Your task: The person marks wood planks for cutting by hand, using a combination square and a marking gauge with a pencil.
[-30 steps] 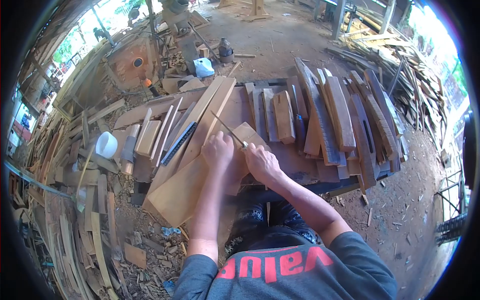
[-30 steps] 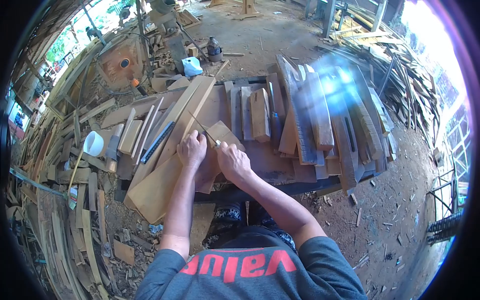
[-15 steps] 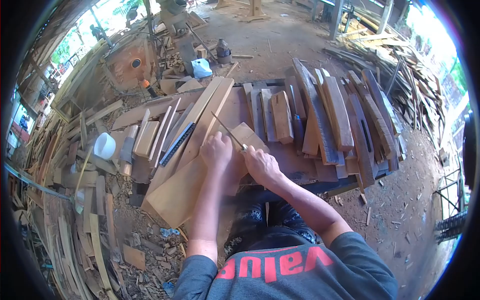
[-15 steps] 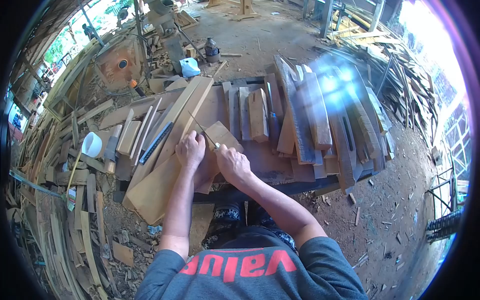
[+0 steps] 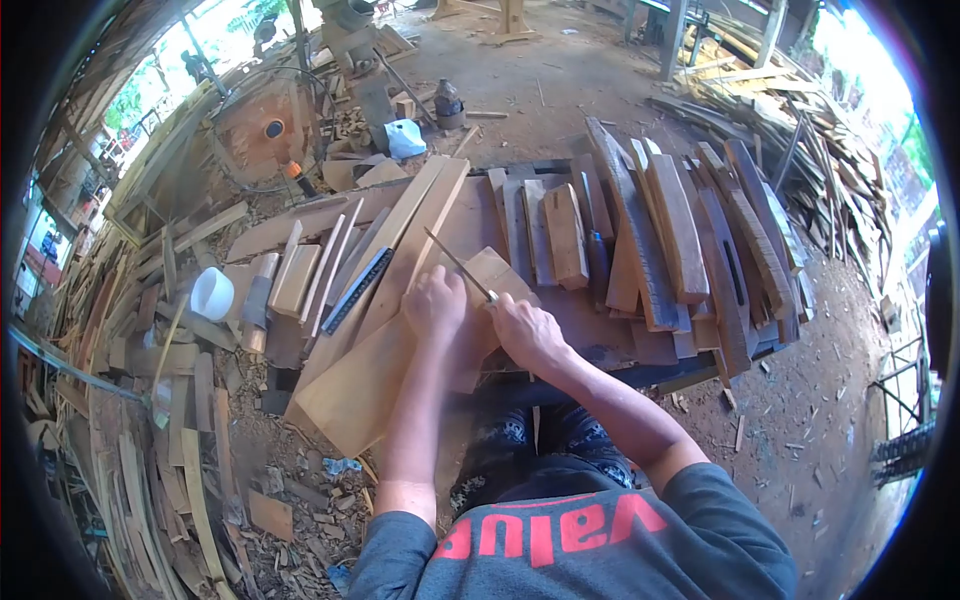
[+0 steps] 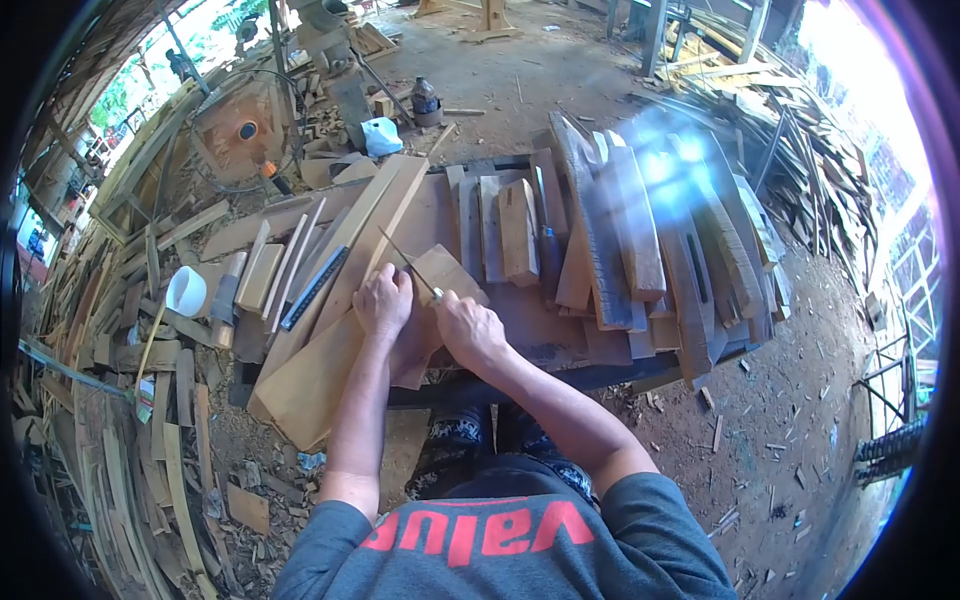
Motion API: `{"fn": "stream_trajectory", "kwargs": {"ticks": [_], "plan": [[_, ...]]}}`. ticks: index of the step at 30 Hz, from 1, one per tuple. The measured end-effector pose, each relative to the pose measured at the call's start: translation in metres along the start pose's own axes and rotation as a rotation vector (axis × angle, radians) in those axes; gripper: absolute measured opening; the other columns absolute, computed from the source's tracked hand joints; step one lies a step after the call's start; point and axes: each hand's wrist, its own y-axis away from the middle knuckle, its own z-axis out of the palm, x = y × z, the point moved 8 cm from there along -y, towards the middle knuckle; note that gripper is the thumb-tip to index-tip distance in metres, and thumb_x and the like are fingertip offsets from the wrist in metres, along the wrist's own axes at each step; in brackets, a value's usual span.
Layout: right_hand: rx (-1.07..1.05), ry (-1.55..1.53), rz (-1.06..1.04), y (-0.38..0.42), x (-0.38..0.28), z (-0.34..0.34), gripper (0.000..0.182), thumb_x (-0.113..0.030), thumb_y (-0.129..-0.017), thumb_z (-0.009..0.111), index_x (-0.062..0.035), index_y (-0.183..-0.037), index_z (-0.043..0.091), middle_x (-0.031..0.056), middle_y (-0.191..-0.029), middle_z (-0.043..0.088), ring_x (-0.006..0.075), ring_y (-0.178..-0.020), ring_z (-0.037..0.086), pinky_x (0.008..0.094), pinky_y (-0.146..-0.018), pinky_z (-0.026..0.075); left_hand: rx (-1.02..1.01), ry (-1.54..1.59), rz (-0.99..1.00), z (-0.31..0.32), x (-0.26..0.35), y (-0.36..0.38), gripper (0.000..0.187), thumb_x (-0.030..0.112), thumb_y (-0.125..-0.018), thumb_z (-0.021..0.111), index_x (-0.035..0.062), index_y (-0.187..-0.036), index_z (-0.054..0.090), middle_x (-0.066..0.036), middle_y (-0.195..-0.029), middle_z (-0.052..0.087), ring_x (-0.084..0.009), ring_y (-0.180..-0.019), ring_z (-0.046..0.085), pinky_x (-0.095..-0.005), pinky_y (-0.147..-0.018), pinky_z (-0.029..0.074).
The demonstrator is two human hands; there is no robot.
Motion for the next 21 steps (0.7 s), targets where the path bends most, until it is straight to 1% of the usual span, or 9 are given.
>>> {"fn": "stream_trajectory", "kwargs": {"ticks": [1,2,4,5,9,11,14,20,21], "plan": [[0.027,-0.006,-0.016,0.006,-0.001,-0.003,0.027,-0.028,-0.103,0.047,-0.0020,-0.098,0.053,0.0277,-0.078,0.066,0.0461,-0.075,0.067,0.0547,-0.066,0.055,-0.013,-0.011,-0.005,-0.001,0.001,0.000,0.032,0.037,-0.094,0.052,0.0076,-0.090,0.063,-0.017,-0.094,0.070,-0.0386,-0.094,0.066,-0.0535,-0.084,0.047],[0.028,-0.006,-0.027,0.013,-0.001,-0.004,0.027,-0.028,-0.103,0.047,-0.0020,-0.098,0.053,0.0277,-0.078,0.066,0.0461,-0.075,0.067,0.0547,-0.066,0.055,-0.004,-0.012,-0.010,-0.004,0.001,0.000,0.032,0.037,-0.094,0.052,0.0076,-0.090,0.063,-0.017,-0.094,0.070,-0.0386,-0.094,0.066,-0.0535,-0.084,0.047],[-0.054,0.050,0.047,0.033,0.001,-0.011,0.025,-0.024,-0.101,0.048,-0.0004,-0.101,0.055,0.0290,-0.090,0.067,0.0444,-0.082,0.070,0.0526,-0.071,0.057,-0.022,-0.017,0.000,-0.003,0.002,0.000,0.032,0.037,-0.093,0.052,0.0076,-0.090,0.063,-0.018,-0.096,0.070,-0.0385,-0.095,0.066,-0.0532,-0.085,0.046],[-0.078,0.043,0.050,0.037,0.002,-0.011,0.026,-0.026,-0.101,0.048,-0.0006,-0.101,0.054,0.0295,-0.090,0.066,0.0452,-0.082,0.069,0.0533,-0.072,0.057,-0.006,-0.008,0.005,-0.004,0.002,0.000,0.031,0.037,-0.093,0.053,0.0077,-0.090,0.063,-0.017,-0.094,0.070,-0.0384,-0.094,0.066,-0.0532,-0.084,0.047],[-0.094,-0.001,0.088,0.024,0.002,-0.008,0.026,-0.026,-0.101,0.048,-0.0003,-0.100,0.054,0.0293,-0.089,0.067,0.0454,-0.082,0.069,0.0526,-0.071,0.057,-0.011,-0.031,0.006,-0.002,0.003,-0.001,0.030,0.036,-0.093,0.053,0.0077,-0.091,0.063,-0.016,-0.090,0.070,-0.0387,-0.092,0.066,-0.0537,-0.082,0.047],[-0.044,-0.022,0.026,0.010,0.000,-0.005,0.027,-0.026,-0.101,0.048,0.0000,-0.100,0.054,0.0292,-0.089,0.067,0.0455,-0.081,0.069,0.0519,-0.071,0.057,-0.020,-0.036,0.008,0.001,0.002,0.000,0.031,0.037,-0.093,0.053,0.0078,-0.091,0.063,-0.016,-0.091,0.070,-0.0384,-0.093,0.066,-0.0535,-0.082,0.047],[-0.029,-0.017,0.020,0.006,-0.002,-0.006,0.026,-0.025,-0.101,0.048,0.0000,-0.099,0.055,0.0291,-0.088,0.067,0.0451,-0.081,0.069,0.0513,-0.071,0.057,0.000,-0.034,-0.001,0.001,0.000,-0.001,0.031,0.037,-0.093,0.052,0.0078,-0.091,0.063,-0.016,-0.093,0.070,-0.0378,-0.094,0.066,-0.0532,-0.083,0.047],[-0.053,0.030,0.047,0.040,0.002,-0.011,0.027,-0.026,-0.101,0.047,0.0000,-0.099,0.055,0.0295,-0.088,0.067,0.0451,-0.080,0.069,0.0516,-0.070,0.057,-0.021,-0.031,0.004,-0.001,0.001,-0.001,0.032,0.037,-0.094,0.051,0.0070,-0.091,0.063,-0.016,-0.094,0.070,-0.0369,-0.096,0.066,-0.0531,-0.084,0.046],[-0.055,0.032,0.056,0.039,0.004,-0.011,0.027,-0.026,-0.101,0.047,0.0000,-0.099,0.055,0.0295,-0.088,0.067,0.0451,-0.080,0.069,0.0516,-0.070,0.057,-0.010,-0.032,0.015,-0.004,0.004,0.000,0.032,0.034,-0.093,0.049,0.0062,-0.090,0.064,-0.017,-0.093,0.070,-0.0368,-0.093,0.067,-0.0531,-0.084,0.047]]}}
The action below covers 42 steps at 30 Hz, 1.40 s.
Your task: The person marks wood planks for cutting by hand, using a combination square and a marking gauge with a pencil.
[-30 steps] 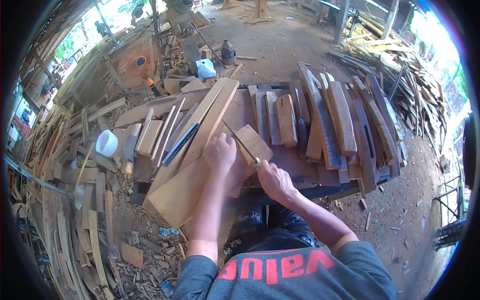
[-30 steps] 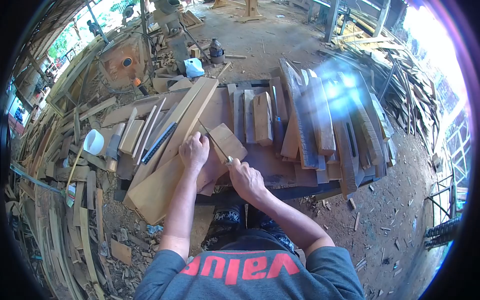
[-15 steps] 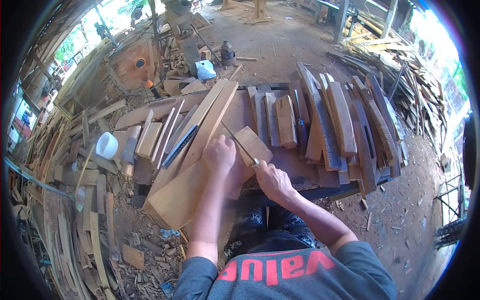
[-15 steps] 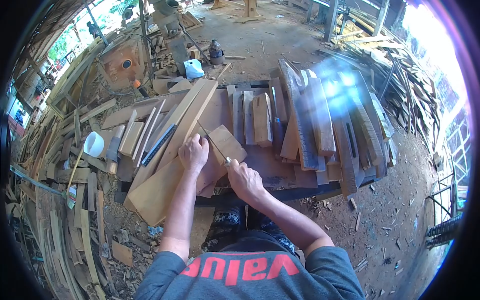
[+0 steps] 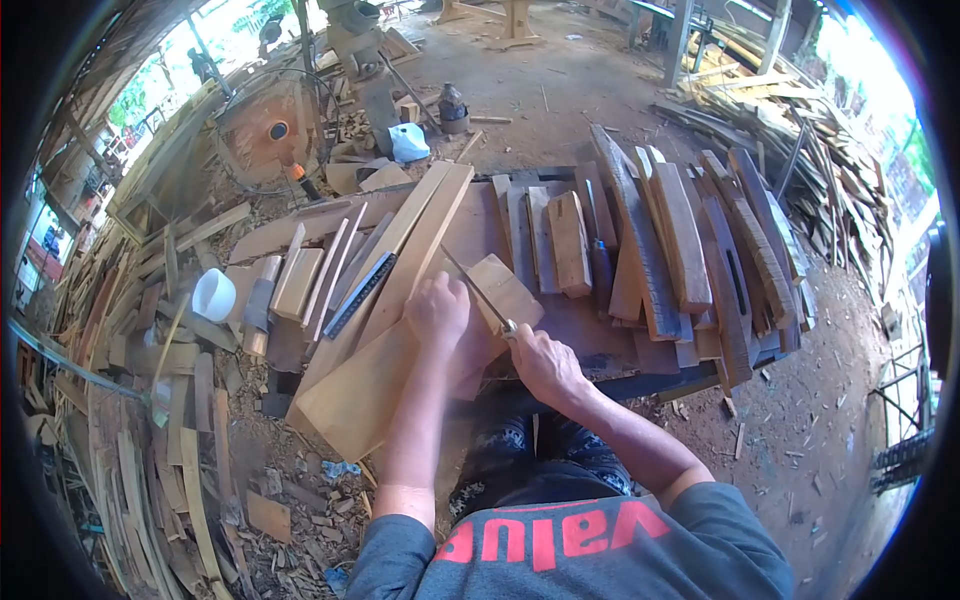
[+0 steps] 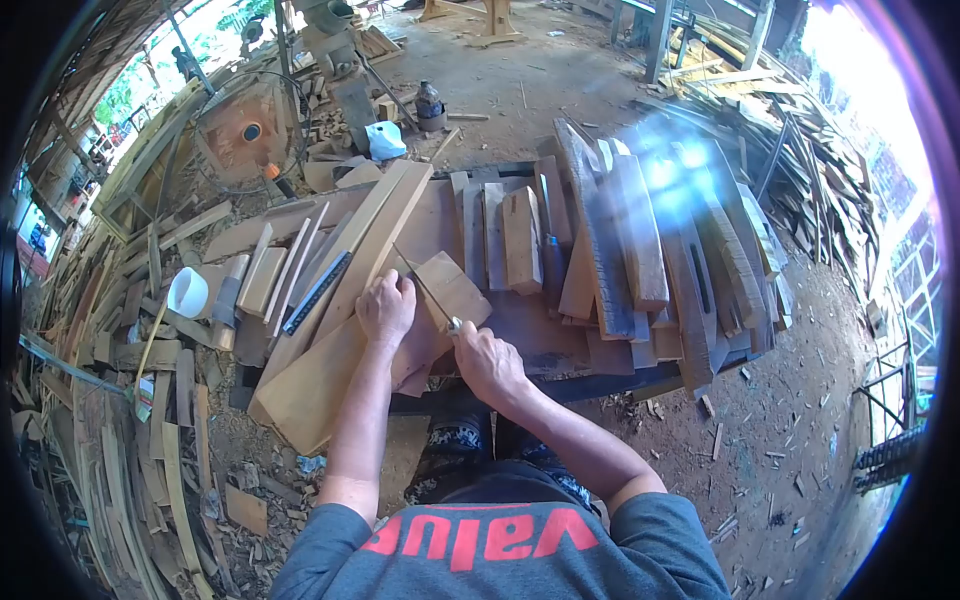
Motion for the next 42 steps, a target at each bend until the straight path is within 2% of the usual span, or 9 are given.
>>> {"fn": "stream_trajectory", "kwargs": {"ticks": [1,6,9,10,15,21,30,36,42], "plan": [[0.006,-0.006,-0.011,-0.004,-0.001,-0.001,0.027,-0.026,-0.101,0.047,-0.0002,-0.099,0.055,0.0290,-0.087,0.067,0.0447,-0.080,0.069,0.0516,-0.070,0.057,0.009,-0.003,0.013,-0.002,0.002,0.001,0.033,0.031,-0.093,0.046,0.0053,-0.090,0.066,-0.018,-0.092,0.069,-0.0367,-0.090,0.067,-0.0531,-0.083,0.048],[0.079,-0.026,-0.047,-0.037,-0.006,0.001,0.028,-0.028,-0.101,0.048,-0.0015,-0.096,0.056,0.0258,-0.080,0.068,0.0420,-0.076,0.070,0.0520,-0.067,0.057,-0.028,-0.003,-0.016,0.001,0.000,0.000,0.035,0.034,-0.094,0.046,0.0055,-0.090,0.066,-0.017,-0.094,0.069,-0.0367,-0.093,0.067,-0.0529,-0.085,0.047],[0.059,-0.036,-0.066,-0.032,-0.006,0.000,0.028,-0.028,-0.102,0.048,-0.0014,-0.097,0.055,0.0262,-0.080,0.068,0.0434,-0.075,0.070,0.0529,-0.067,0.057,-0.004,0.014,0.002,0.001,-0.001,0.001,0.035,0.034,-0.094,0.047,0.0055,-0.090,0.066,-0.017,-0.094,0.069,-0.0369,-0.092,0.067,-0.0527,-0.084,0.048],[0.060,-0.037,-0.076,-0.025,-0.006,0.000,0.028,-0.028,-0.102,0.048,-0.0014,-0.097,0.055,0.0262,-0.080,0.068,0.0434,-0.075,0.070,0.0529,-0.067,0.057,-0.002,0.001,-0.004,0.001,-0.002,0.000,0.033,0.039,-0.094,0.051,0.0077,-0.090,0.063,-0.016,-0.094,0.070,-0.0380,-0.095,0.066,-0.0530,-0.085,0.047],[0.066,-0.034,-0.048,-0.006,0.006,0.003,0.027,-0.029,-0.101,0.049,-0.0018,-0.100,0.055,0.0265,-0.080,0.068,0.0458,-0.074,0.068,0.0543,-0.066,0.056,-0.018,0.006,-0.009,0.006,-0.004,-0.001,0.033,0.038,-0.094,0.051,0.0080,-0.091,0.063,-0.015,-0.095,0.070,-0.0366,-0.097,0.066,-0.0526,-0.085,0.047],[0.067,-0.073,-0.063,-0.032,0.005,0.002,0.030,-0.029,-0.102,0.049,-0.0004,-0.098,0.055,0.0274,-0.078,0.067,0.0470,-0.073,0.067,0.0551,-0.065,0.055,-0.008,0.002,-0.004,0.004,-0.003,0.000,0.034,0.039,-0.094,0.052,0.0075,-0.091,0.063,-0.016,-0.095,0.070,-0.0383,-0.096,0.066,-0.0529,-0.083,0.047],[0.056,-0.058,-0.042,-0.003,0.003,0.001,0.028,-0.027,-0.102,0.048,-0.0003,-0.095,0.055,0.0275,-0.078,0.067,0.0452,-0.076,0.069,0.0540,-0.067,0.056,-0.018,0.005,-0.008,0.003,-0.002,0.000,0.033,0.039,-0.094,0.051,0.0080,-0.090,0.063,-0.016,-0.095,0.070,-0.0376,-0.096,0.066,-0.0531,-0.085,0.046],[0.049,-0.051,-0.036,-0.040,-0.003,0.001,0.028,-0.027,-0.101,0.048,-0.0009,-0.096,0.056,0.0283,-0.082,0.067,0.0445,-0.077,0.069,0.0524,-0.067,0.057,-0.020,-0.014,-0.012,0.001,-0.001,0.000,0.033,0.038,-0.094,0.051,0.0079,-0.090,0.063,-0.016,-0.095,0.070,-0.0387,-0.095,0.066,-0.0534,-0.084,0.047],[0.027,-0.054,-0.032,-0.016,-0.001,0.000,0.029,-0.028,-0.102,0.048,-0.0008,-0.096,0.056,0.0284,-0.081,0.067,0.0451,-0.076,0.069,0.0524,-0.067,0.057,-0.031,0.011,-0.027,0.002,-0.003,-0.001,0.033,0.038,-0.094,0.051,0.0075,-0.090,0.062,-0.016,-0.096,0.070,-0.0385,-0.096,0.066,-0.0540,-0.085,0.046]]}}
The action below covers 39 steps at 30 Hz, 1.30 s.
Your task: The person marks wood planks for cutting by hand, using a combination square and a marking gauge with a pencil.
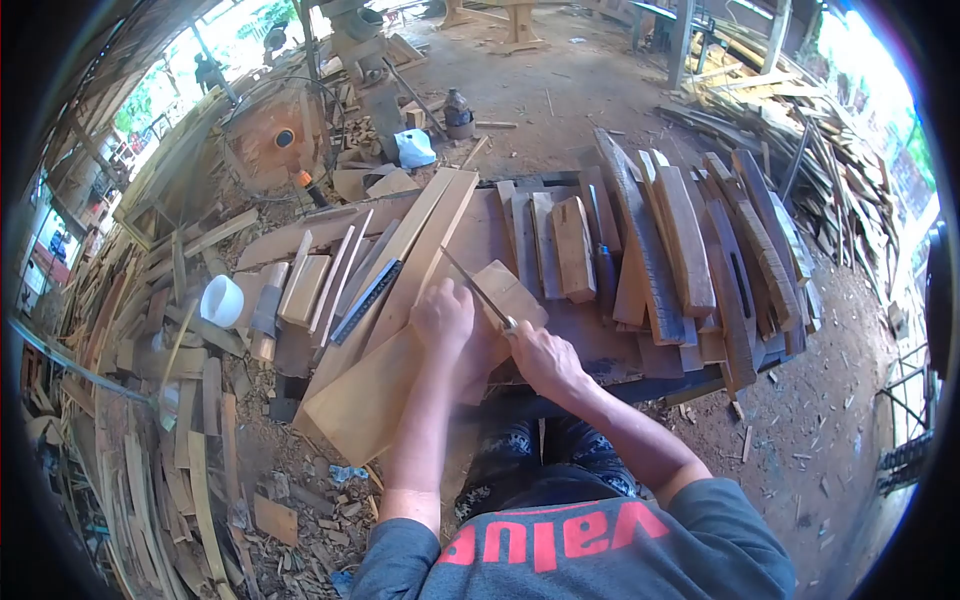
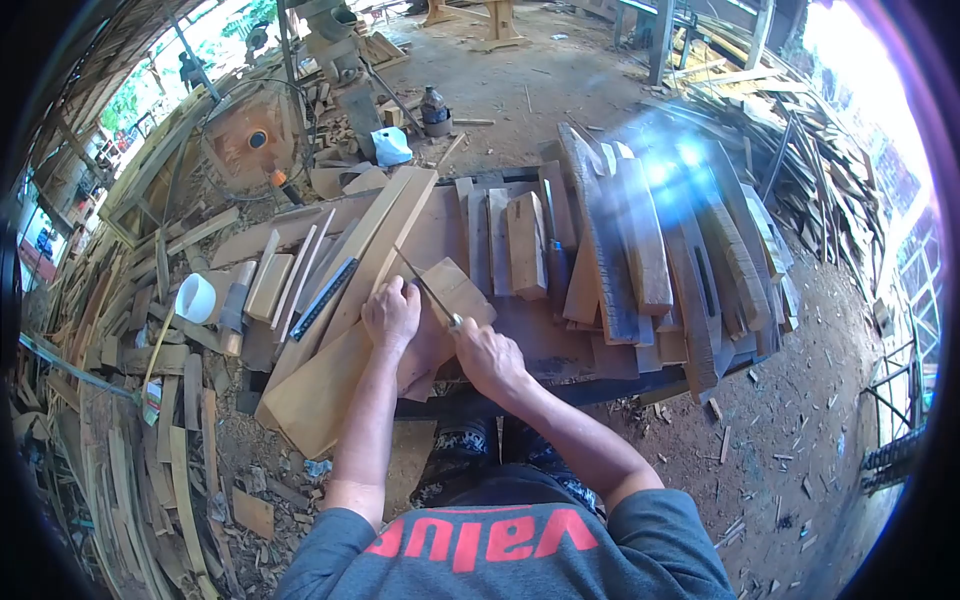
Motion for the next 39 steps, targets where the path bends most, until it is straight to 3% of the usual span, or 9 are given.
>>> {"fn": "stream_trajectory", "kwargs": {"ticks": [11,20,26,39], "plan": [[0.058,0.032,-0.034,-0.019,-0.003,-0.002,0.028,-0.027,-0.101,0.050,-0.0008,-0.094,0.057,0.0249,-0.077,0.068,0.0425,-0.075,0.070,0.0510,-0.067,0.057,0.024,-0.010,0.012,-0.002,0.002,0.000,0.032,0.037,-0.093,0.052,0.0068,-0.089,0.062,-0.017,-0.093,0.070,-0.0383,-0.094,0.066,-0.0528,-0.085,0.047],[0.005,0.032,-0.017,0.024,0.005,0.002,0.030,-0.030,-0.103,0.047,-0.0013,-0.099,0.054,0.0283,-0.083,0.067,0.0465,-0.074,0.068,0.0531,-0.066,0.057,0.013,-0.002,0.019,0.004,-0.001,-0.001,0.032,0.037,-0.093,0.052,0.0071,-0.089,0.062,-0.016,-0.094,0.070,-0.0377,-0.094,0.066,-0.0538,-0.084,0.047],[0.035,0.006,-0.028,-0.010,0.005,-0.002,0.028,-0.028,-0.101,0.050,-0.0007,-0.096,0.056,0.0272,-0.081,0.068,0.0440,-0.076,0.069,0.0532,-0.066,0.056,0.058,-0.002,0.026,-0.002,0.002,0.001,0.031,0.036,-0.093,0.052,0.0072,-0.088,0.062,-0.016,-0.092,0.070,-0.0387,-0.092,0.066,-0.0543,-0.082,0.047],[0.035,-0.012,-0.017,-0.001,0.006,0.000,0.030,-0.029,-0.102,0.048,-0.0003,-0.097,0.053,0.0274,-0.079,0.066,0.0466,-0.072,0.067,0.0549,-0.064,0.055,0.034,-0.025,0.035,0.001,0.003,0.001,0.033,0.037,-0.094,0.052,0.0066,-0.087,0.062,-0.017,-0.091,0.070,-0.0386,-0.092,0.066,-0.0540,-0.082,0.047]]}}
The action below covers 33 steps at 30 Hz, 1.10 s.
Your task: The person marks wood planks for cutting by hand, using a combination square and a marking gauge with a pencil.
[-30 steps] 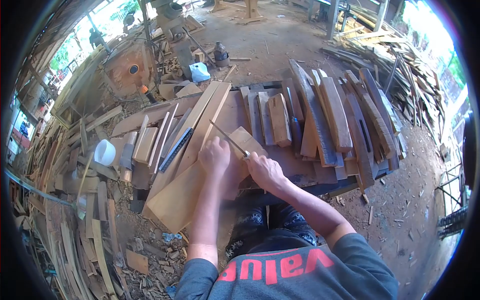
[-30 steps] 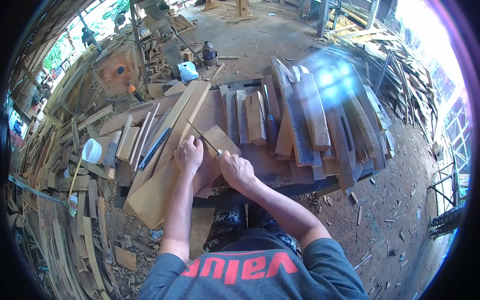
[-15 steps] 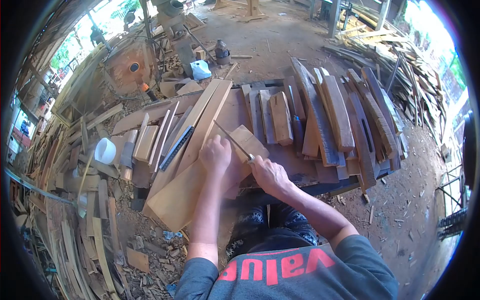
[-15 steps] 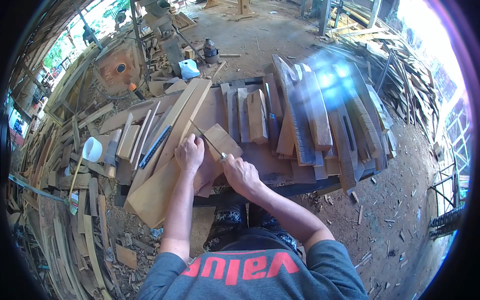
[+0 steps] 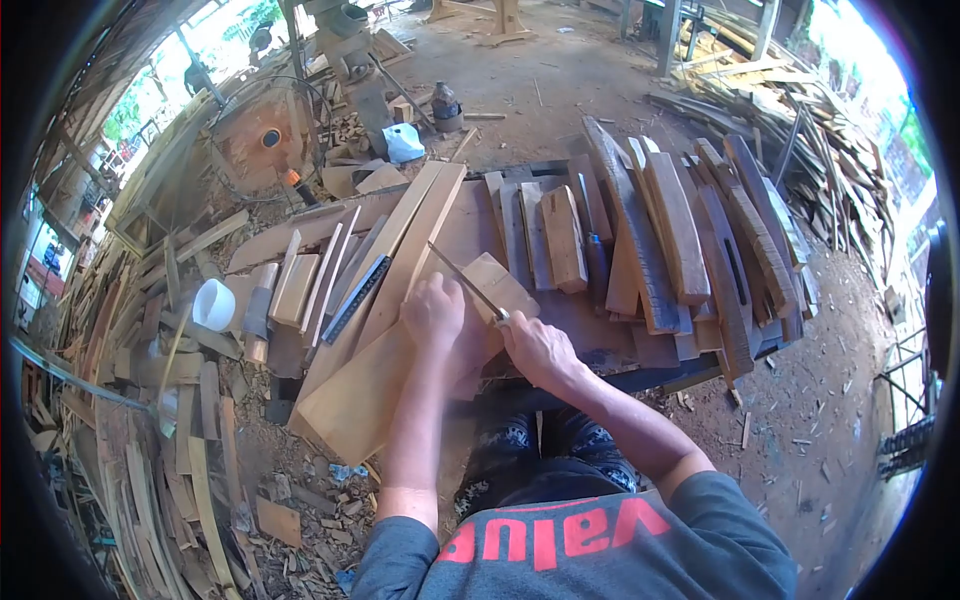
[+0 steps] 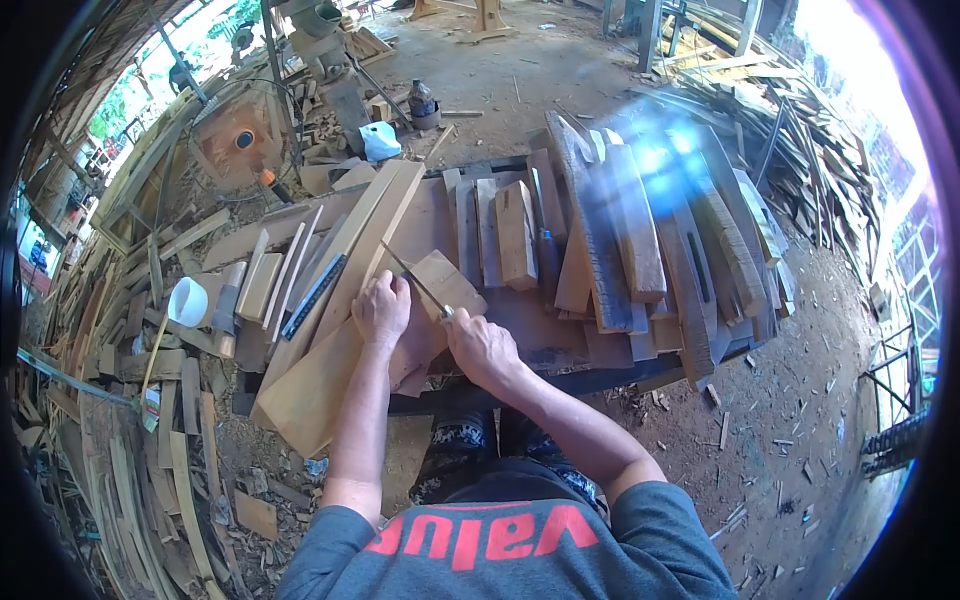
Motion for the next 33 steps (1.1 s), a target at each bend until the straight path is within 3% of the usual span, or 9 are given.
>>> {"fn": "stream_trajectory", "kwargs": {"ticks": [13,15,33], "plan": [[-0.001,-0.025,-0.003,0.010,0.000,0.003,0.031,-0.030,-0.102,0.047,-0.0001,-0.096,0.053,0.0279,-0.079,0.067,0.0477,-0.074,0.067,0.0565,-0.067,0.054,0.012,0.014,0.043,-0.001,0.002,0.001,0.033,0.034,-0.095,0.048,0.0064,-0.088,0.064,-0.017,-0.088,0.068,-0.0379,-0.085,0.067,-0.0545,-0.079,0.049],[-0.013,-0.027,-0.013,0.005,0.002,0.003,0.031,-0.029,-0.102,0.047,0.0004,-0.095,0.053,0.0281,-0.079,0.067,0.0475,-0.075,0.067,0.0564,-0.067,0.054,-0.005,0.007,-0.002,-0.004,0.000,0.001,0.033,0.038,-0.094,0.053,0.0072,-0.090,0.063,-0.016,-0.091,0.070,-0.0376,-0.094,0.066,-0.0536,-0.083,0.047],[0.006,-0.068,-0.048,0.011,0.001,0.003,0.030,-0.028,-0.101,0.048,0.0009,-0.095,0.055,0.0277,-0.081,0.067,0.0472,-0.076,0.067,0.0565,-0.069,0.054,0.000,0.019,0.006,0.001,-0.002,0.000,0.034,0.039,-0.095,0.052,0.0071,-0.089,0.063,-0.015,-0.092,0.070,-0.0373,-0.094,0.066,-0.0531,-0.082,0.047]]}}
